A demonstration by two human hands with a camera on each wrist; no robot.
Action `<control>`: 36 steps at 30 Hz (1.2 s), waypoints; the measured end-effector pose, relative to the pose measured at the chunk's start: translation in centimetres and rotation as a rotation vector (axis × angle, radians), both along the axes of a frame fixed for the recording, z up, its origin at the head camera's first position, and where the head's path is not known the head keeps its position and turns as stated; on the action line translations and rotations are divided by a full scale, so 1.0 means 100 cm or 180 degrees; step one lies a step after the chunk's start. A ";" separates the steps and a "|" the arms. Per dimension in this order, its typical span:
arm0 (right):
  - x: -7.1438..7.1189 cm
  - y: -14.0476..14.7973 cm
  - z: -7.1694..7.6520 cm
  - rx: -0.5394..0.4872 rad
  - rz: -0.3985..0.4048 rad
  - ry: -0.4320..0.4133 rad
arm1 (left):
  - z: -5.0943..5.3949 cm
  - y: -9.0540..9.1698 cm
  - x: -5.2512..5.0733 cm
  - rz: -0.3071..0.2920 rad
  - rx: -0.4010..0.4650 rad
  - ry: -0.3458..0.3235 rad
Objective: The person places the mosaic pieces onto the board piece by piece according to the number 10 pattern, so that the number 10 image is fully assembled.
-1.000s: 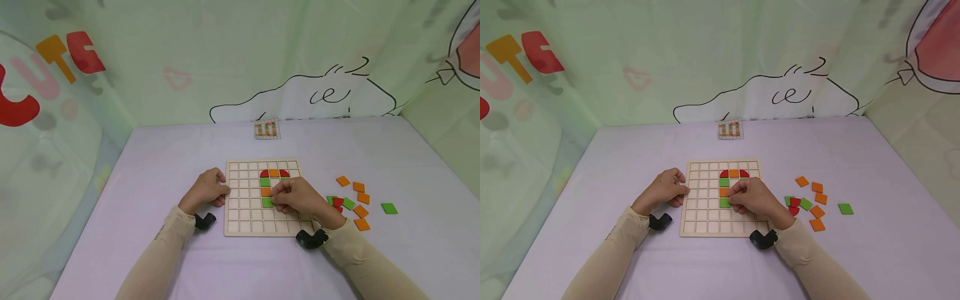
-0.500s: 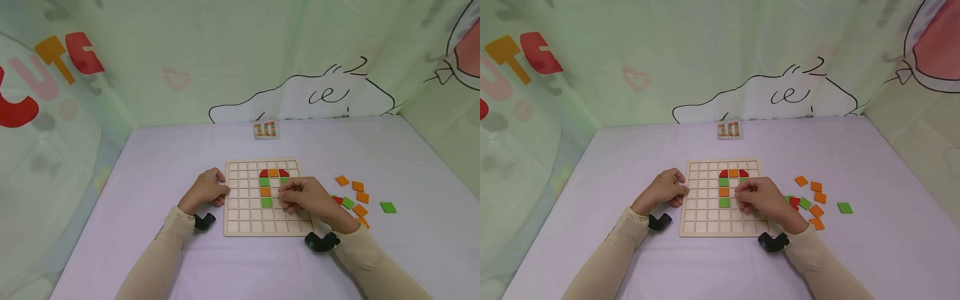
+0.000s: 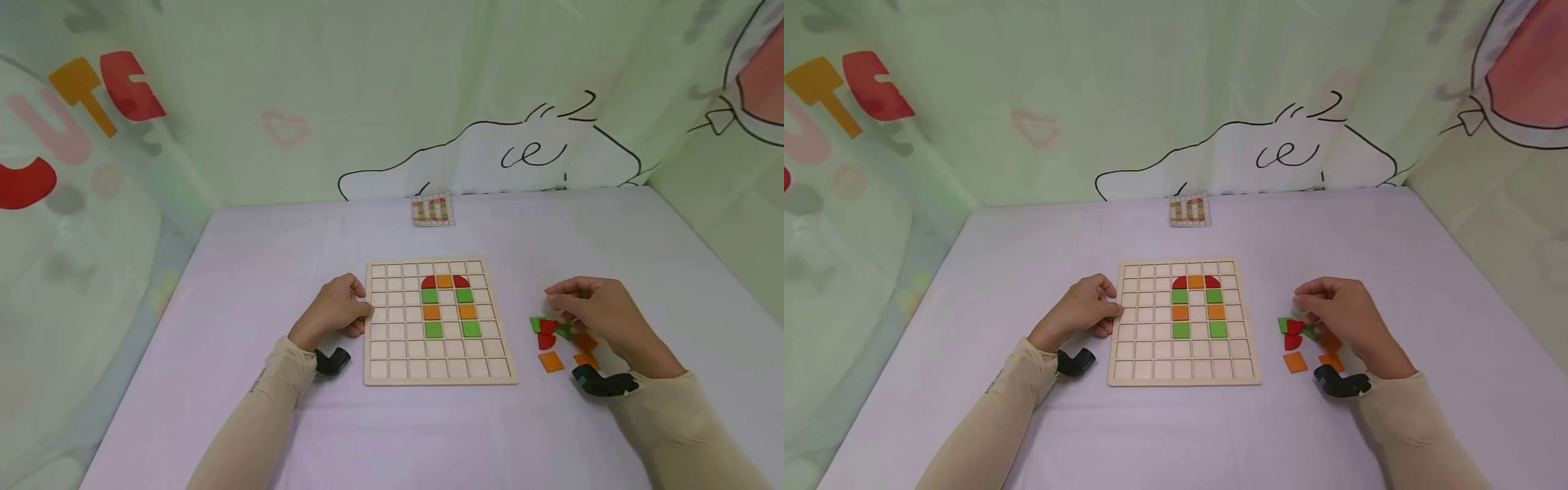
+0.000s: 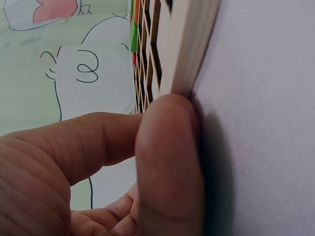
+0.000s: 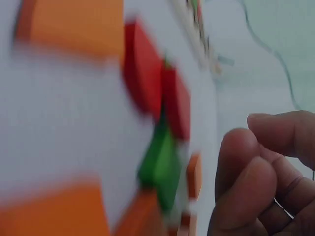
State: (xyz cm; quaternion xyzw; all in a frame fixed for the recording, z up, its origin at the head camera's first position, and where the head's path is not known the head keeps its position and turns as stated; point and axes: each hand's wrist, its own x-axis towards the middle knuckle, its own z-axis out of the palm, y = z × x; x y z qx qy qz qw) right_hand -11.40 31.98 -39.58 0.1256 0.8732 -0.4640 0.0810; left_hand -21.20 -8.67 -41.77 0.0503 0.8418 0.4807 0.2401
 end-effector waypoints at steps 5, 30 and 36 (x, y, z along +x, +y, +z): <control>-0.008 0.027 -0.001 0.0087 -0.0134 -0.0136 | 0.001 0.000 0.000 0.0004 -0.0018 -0.0018; -0.030 0.011 0.001 0.0873 -0.0027 -0.0138 | -0.002 -0.001 0.000 -0.0020 0.0029 0.0000; -0.028 0.003 0.002 0.0291 -0.0074 -0.0161 | -0.001 -0.001 0.000 -0.0005 0.0027 -0.0002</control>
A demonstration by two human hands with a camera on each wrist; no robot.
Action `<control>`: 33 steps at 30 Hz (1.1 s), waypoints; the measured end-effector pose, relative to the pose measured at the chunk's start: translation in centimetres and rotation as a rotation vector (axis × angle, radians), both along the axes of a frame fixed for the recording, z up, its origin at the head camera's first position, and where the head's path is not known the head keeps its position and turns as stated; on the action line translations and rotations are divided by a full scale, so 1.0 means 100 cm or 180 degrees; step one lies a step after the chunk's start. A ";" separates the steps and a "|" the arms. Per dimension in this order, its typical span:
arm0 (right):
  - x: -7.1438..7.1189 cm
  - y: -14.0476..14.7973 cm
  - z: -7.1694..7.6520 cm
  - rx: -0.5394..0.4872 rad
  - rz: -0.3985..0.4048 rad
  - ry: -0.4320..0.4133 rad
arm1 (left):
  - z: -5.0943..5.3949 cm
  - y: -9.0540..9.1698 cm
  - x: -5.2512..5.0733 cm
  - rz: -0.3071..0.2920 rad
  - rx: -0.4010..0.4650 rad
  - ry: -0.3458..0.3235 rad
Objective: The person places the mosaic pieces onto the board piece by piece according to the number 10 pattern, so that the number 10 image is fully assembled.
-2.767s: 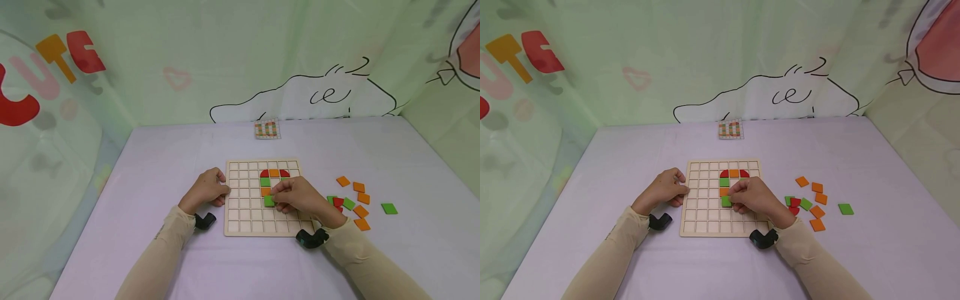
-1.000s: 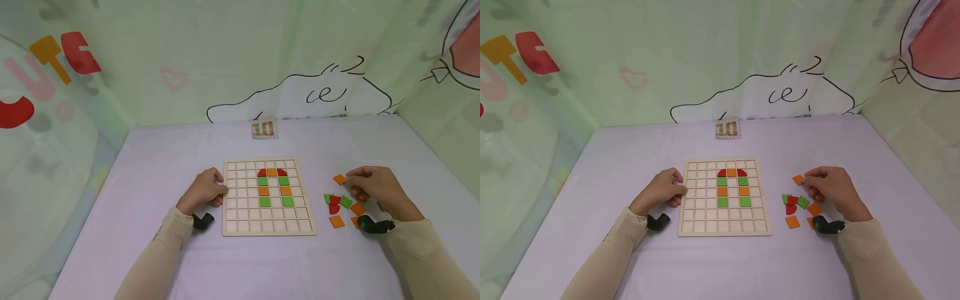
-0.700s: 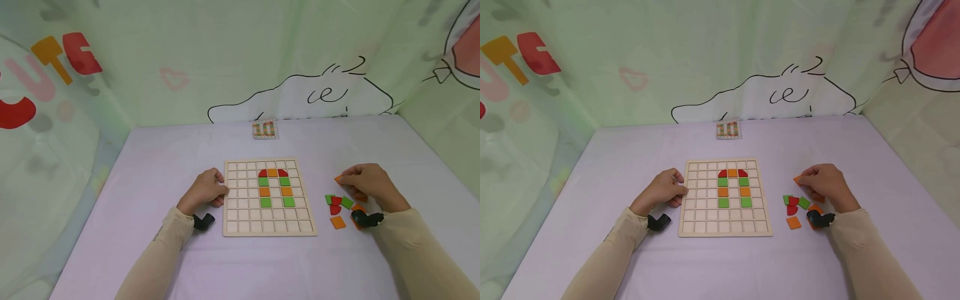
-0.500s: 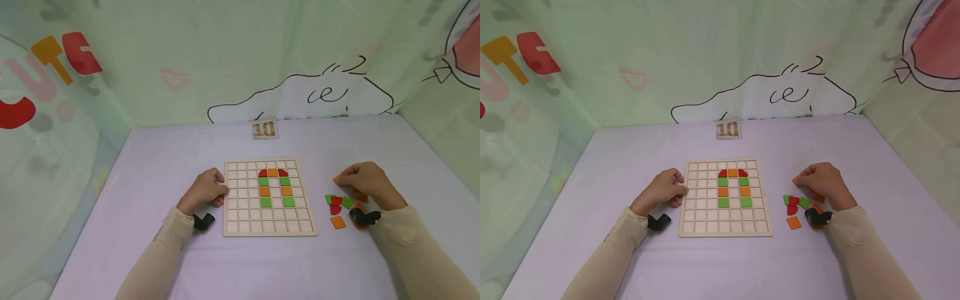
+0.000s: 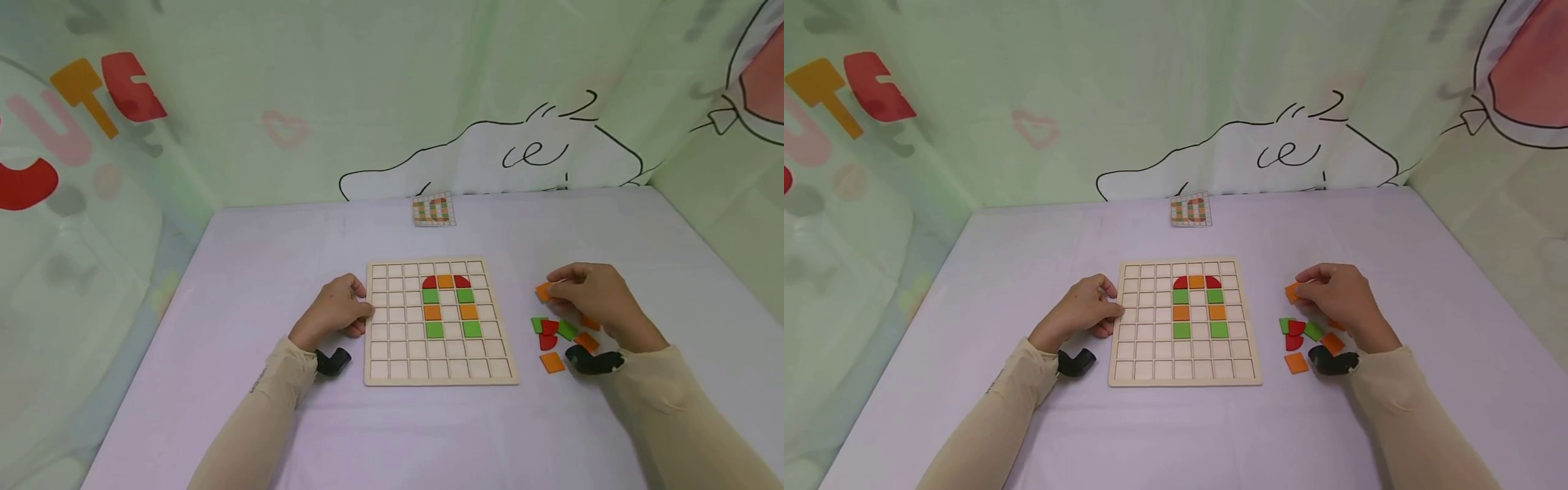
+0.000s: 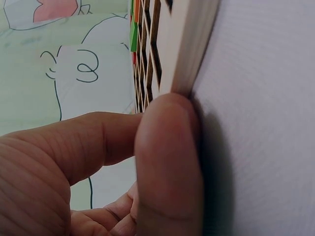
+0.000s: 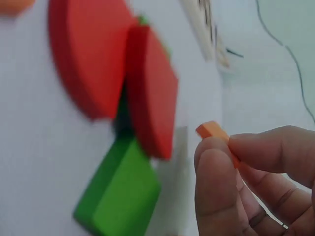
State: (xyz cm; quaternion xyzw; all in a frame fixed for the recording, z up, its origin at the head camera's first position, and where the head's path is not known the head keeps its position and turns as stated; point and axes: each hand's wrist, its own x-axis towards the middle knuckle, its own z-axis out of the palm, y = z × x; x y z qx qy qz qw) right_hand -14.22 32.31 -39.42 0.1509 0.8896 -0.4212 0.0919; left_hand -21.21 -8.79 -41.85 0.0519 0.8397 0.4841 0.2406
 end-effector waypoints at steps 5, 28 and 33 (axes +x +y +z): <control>0.004 -0.008 0.003 -0.0502 -0.0028 -0.0027 | -0.001 -0.001 0.000 -0.0006 0.0021 -0.0002; 0.024 -0.069 -0.009 -0.1320 0.0198 -0.0370 | -0.001 0.000 -0.002 0.0014 0.0040 -0.0058; 0.026 -0.080 -0.012 -0.1402 0.0308 -0.0357 | -0.001 0.000 -0.001 -0.0002 0.0034 -0.0050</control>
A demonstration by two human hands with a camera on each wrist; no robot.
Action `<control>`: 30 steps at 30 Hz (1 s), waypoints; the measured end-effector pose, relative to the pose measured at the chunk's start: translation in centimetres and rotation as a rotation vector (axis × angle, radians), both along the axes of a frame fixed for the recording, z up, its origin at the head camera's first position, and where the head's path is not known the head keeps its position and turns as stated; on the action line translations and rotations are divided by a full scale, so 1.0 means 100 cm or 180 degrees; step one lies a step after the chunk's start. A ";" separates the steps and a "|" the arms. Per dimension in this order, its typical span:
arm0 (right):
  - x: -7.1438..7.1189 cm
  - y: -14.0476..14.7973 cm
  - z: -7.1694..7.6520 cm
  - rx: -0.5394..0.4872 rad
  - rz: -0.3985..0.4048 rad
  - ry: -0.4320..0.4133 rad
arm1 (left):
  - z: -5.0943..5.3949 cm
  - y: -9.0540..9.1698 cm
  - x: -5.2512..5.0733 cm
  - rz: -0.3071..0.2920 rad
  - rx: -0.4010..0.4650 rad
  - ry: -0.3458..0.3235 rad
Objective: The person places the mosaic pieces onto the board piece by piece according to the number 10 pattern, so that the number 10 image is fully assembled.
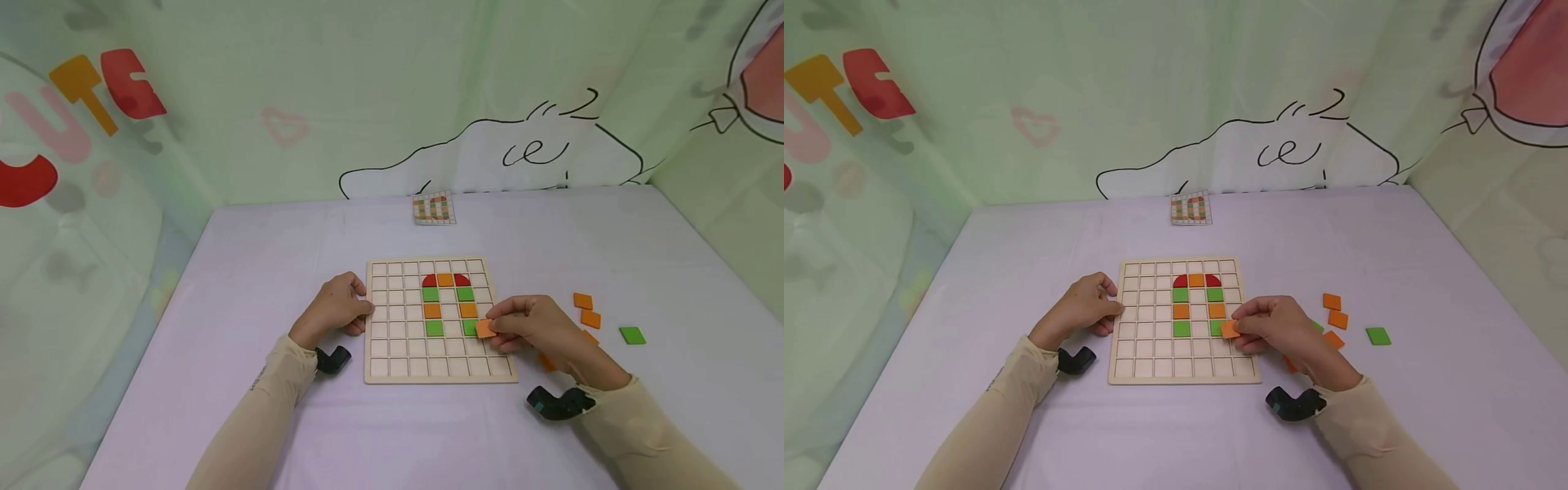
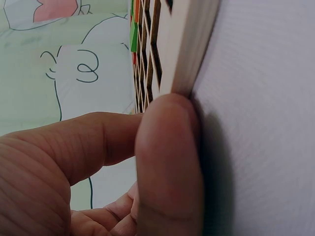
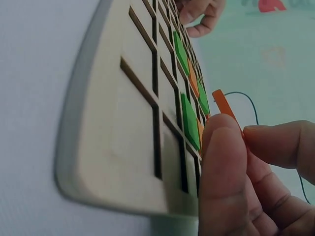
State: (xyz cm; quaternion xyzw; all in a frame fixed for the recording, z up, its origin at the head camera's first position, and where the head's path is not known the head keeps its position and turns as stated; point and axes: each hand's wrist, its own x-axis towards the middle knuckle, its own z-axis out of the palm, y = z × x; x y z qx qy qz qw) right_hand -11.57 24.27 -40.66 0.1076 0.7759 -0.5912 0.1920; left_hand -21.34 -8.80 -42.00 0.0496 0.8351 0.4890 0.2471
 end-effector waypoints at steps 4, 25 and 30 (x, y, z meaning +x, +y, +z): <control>0.000 -0.009 -0.002 -0.0051 0.0038 -0.0019 | 0.000 0.000 0.000 -0.0015 -0.0009 0.0022; 0.005 -0.045 0.000 0.0062 0.0099 0.0011 | 0.001 0.000 0.000 -0.0014 -0.0038 0.0025; 0.007 -0.047 -0.001 0.0072 0.0099 0.0066 | 0.001 0.000 0.000 -0.0007 -0.0038 0.0030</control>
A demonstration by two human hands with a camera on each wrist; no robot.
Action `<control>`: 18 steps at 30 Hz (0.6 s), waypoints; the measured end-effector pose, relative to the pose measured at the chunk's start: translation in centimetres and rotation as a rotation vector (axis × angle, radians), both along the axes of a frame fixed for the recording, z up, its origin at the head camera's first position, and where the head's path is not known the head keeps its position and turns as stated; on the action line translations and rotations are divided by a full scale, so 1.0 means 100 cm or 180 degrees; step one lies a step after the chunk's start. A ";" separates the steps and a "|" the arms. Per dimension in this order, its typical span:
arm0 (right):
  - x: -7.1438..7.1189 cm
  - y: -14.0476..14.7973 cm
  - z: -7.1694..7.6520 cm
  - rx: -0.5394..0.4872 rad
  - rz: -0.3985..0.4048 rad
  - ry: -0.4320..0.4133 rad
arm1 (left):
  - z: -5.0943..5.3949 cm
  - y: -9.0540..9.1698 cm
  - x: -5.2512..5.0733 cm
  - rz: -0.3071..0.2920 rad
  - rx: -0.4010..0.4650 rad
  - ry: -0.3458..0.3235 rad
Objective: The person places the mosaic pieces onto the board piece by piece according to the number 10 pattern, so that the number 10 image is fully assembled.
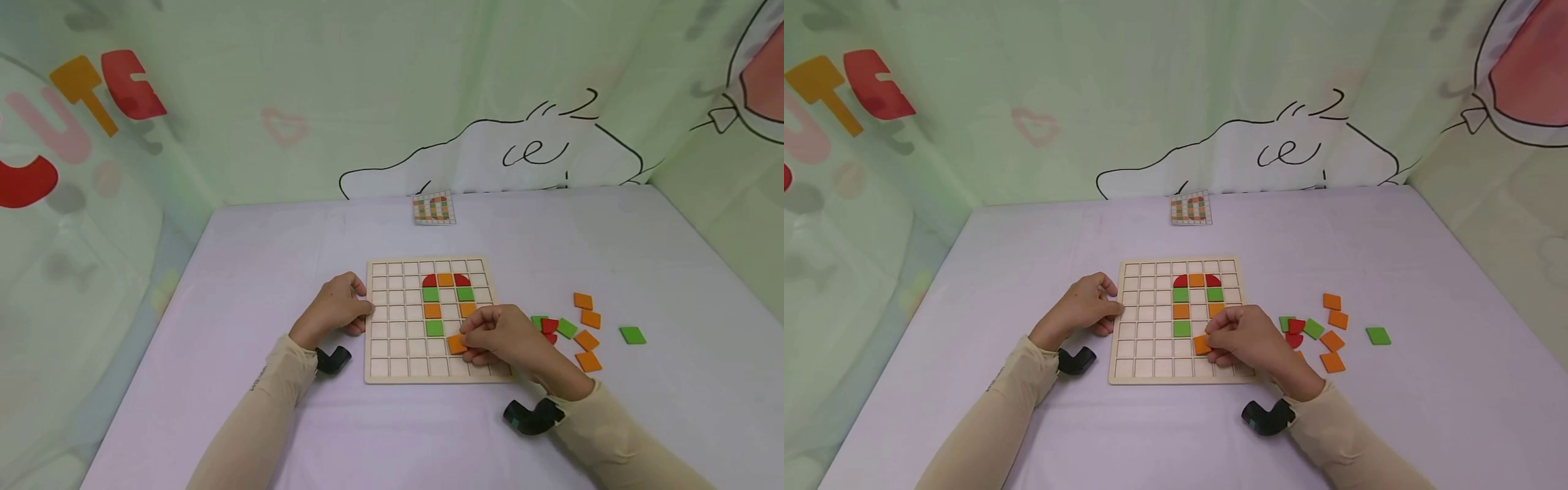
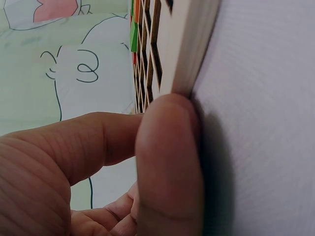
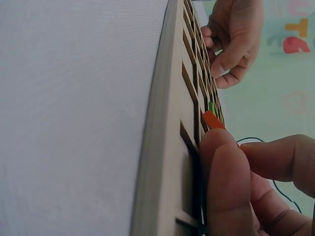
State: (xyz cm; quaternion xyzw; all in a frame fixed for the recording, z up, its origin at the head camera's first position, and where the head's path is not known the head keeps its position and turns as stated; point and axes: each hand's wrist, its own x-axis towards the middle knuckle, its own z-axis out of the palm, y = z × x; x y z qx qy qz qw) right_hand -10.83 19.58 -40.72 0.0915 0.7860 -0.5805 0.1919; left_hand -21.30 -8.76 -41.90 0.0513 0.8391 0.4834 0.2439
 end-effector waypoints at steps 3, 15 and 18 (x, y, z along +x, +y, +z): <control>0.001 -0.001 0.000 0.0035 0.0011 0.0025 | 0.000 0.000 0.000 0.0002 0.0002 0.0001; 0.002 -0.002 -0.001 0.0166 -0.0031 0.0078 | -0.001 0.000 0.000 -0.0003 0.0001 -0.0001; 0.004 0.000 -0.001 0.0164 -0.0038 0.0114 | -0.001 0.000 0.000 -0.0001 -0.0010 0.0003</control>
